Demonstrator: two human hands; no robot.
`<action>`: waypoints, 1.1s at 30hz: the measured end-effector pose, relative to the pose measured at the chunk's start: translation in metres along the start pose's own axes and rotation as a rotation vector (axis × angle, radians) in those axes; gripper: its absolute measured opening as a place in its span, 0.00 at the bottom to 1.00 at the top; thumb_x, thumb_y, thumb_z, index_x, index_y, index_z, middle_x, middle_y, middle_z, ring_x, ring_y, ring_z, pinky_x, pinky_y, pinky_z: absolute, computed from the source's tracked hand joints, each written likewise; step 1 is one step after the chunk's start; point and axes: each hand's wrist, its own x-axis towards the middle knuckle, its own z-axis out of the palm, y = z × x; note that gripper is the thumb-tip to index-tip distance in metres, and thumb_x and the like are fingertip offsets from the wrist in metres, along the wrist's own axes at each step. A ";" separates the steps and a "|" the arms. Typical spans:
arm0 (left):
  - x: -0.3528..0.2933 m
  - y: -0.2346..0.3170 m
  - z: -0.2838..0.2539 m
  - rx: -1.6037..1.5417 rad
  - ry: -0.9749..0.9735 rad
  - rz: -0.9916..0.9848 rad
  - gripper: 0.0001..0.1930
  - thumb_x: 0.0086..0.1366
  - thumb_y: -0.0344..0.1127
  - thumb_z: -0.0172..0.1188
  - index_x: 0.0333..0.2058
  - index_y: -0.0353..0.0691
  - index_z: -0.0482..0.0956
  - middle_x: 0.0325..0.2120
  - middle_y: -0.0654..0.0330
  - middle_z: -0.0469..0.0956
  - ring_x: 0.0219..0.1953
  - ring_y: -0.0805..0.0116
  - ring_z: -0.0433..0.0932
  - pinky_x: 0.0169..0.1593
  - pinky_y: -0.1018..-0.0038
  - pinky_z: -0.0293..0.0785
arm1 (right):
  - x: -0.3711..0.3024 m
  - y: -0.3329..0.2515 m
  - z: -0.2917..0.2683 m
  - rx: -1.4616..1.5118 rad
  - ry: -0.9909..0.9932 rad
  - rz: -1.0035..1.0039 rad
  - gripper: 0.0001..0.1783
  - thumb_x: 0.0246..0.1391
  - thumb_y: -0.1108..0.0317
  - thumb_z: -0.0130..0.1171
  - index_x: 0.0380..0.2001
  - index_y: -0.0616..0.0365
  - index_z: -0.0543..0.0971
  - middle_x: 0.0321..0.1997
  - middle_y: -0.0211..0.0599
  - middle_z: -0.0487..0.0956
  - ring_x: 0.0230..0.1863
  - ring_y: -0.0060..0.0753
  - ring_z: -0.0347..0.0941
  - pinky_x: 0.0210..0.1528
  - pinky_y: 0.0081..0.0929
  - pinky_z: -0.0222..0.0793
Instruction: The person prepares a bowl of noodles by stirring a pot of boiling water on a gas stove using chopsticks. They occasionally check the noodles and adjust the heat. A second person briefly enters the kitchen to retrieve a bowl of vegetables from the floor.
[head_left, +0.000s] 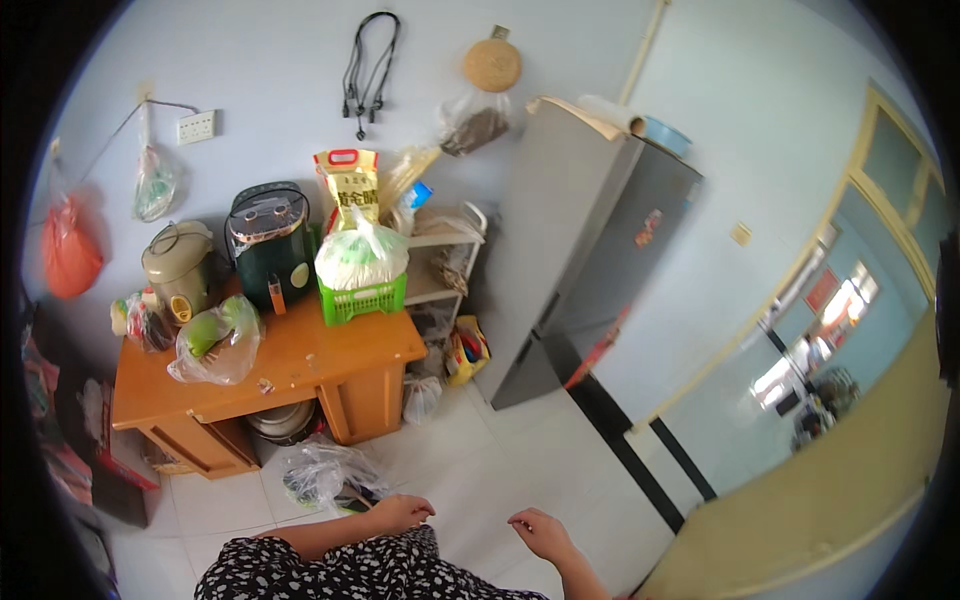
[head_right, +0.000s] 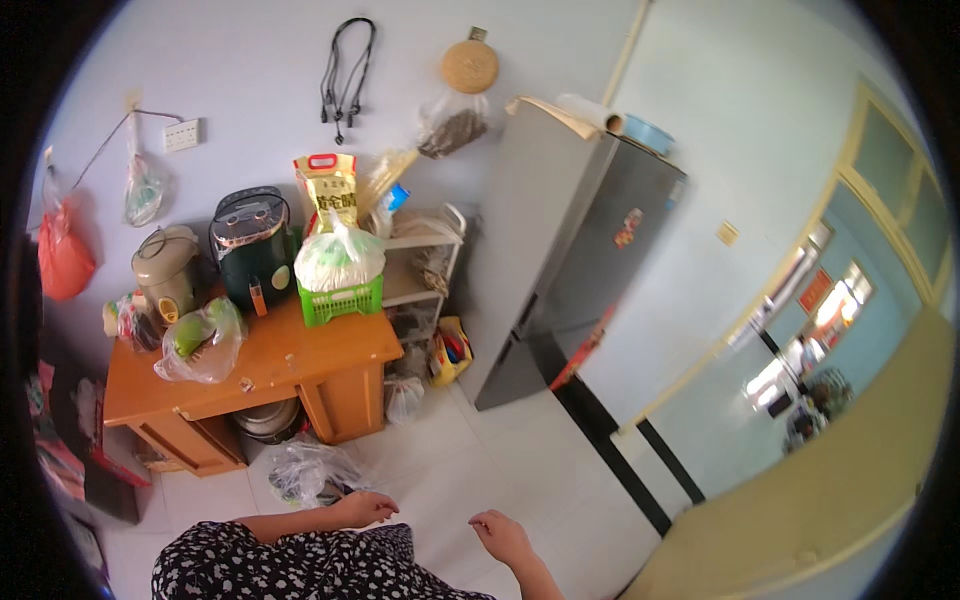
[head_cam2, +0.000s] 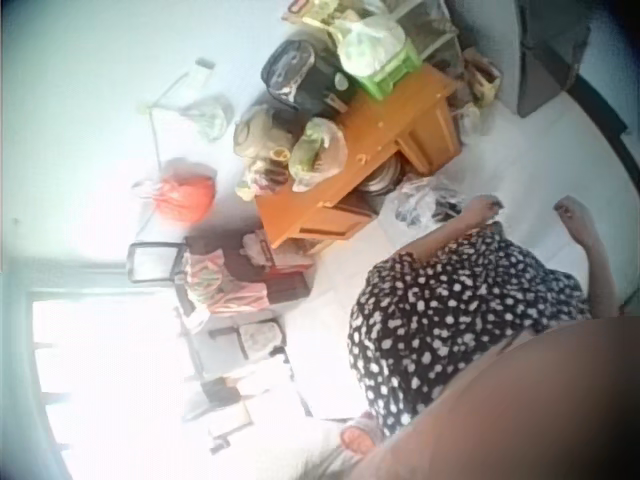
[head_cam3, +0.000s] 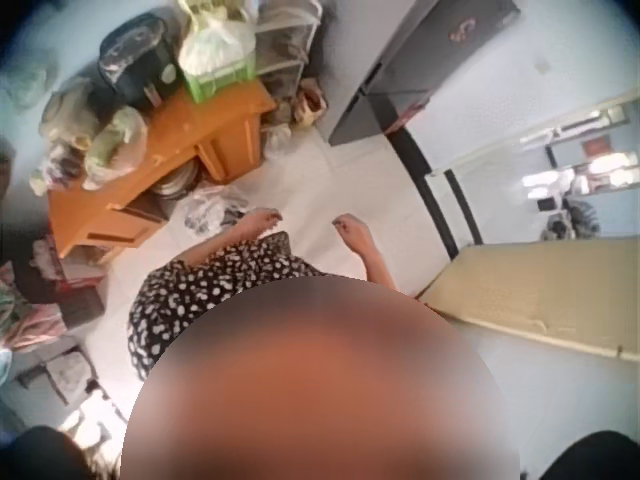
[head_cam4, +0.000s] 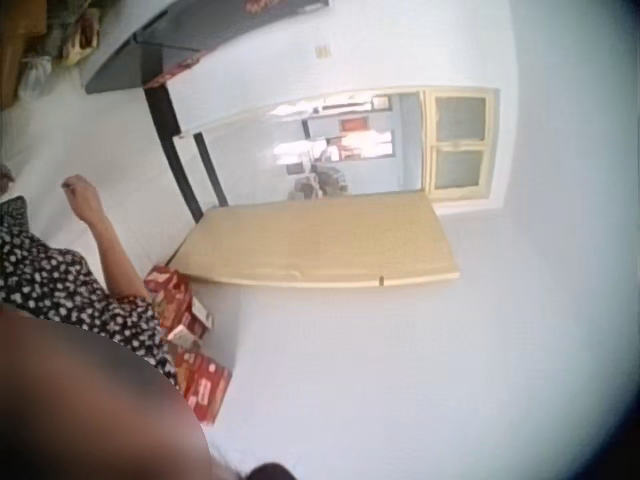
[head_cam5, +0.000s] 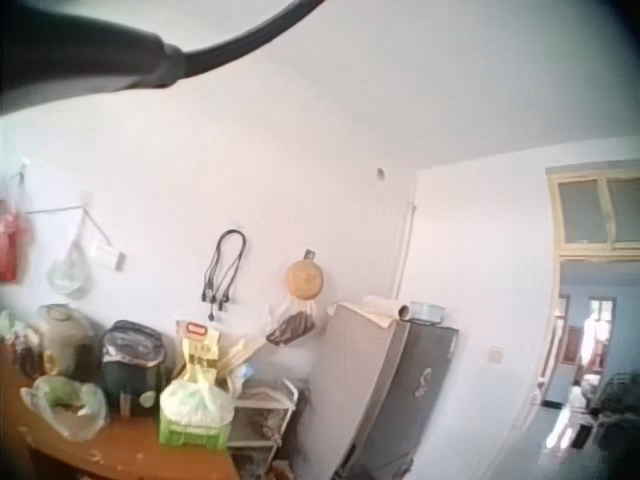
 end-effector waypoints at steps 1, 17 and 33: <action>0.025 0.013 0.001 -0.110 0.054 -0.006 0.13 0.60 0.41 0.51 0.38 0.42 0.79 0.30 0.55 0.79 0.34 0.63 0.78 0.41 0.72 0.73 | 0.027 0.006 -0.022 0.015 -0.037 -0.006 0.08 0.54 0.66 0.51 0.35 0.52 0.78 0.37 0.34 0.77 0.35 0.35 0.74 0.38 0.28 0.69; 0.329 0.122 -0.073 -0.237 0.644 0.032 0.11 0.60 0.37 0.53 0.39 0.42 0.78 0.33 0.55 0.78 0.35 0.61 0.77 0.41 0.70 0.73 | 0.427 0.077 -0.281 -0.209 -0.053 -0.722 0.05 0.49 0.69 0.54 0.31 0.53 0.77 0.32 0.34 0.76 0.34 0.41 0.73 0.35 0.32 0.69; 0.465 0.218 0.106 -0.595 1.468 -0.402 0.13 0.62 0.36 0.51 0.42 0.39 0.76 0.30 0.60 0.77 0.30 0.74 0.75 0.38 0.75 0.72 | 0.661 0.142 -0.359 -1.314 -0.141 -1.030 0.13 0.54 0.61 0.51 0.36 0.57 0.77 0.46 0.40 0.72 0.55 0.39 0.61 0.62 0.39 0.48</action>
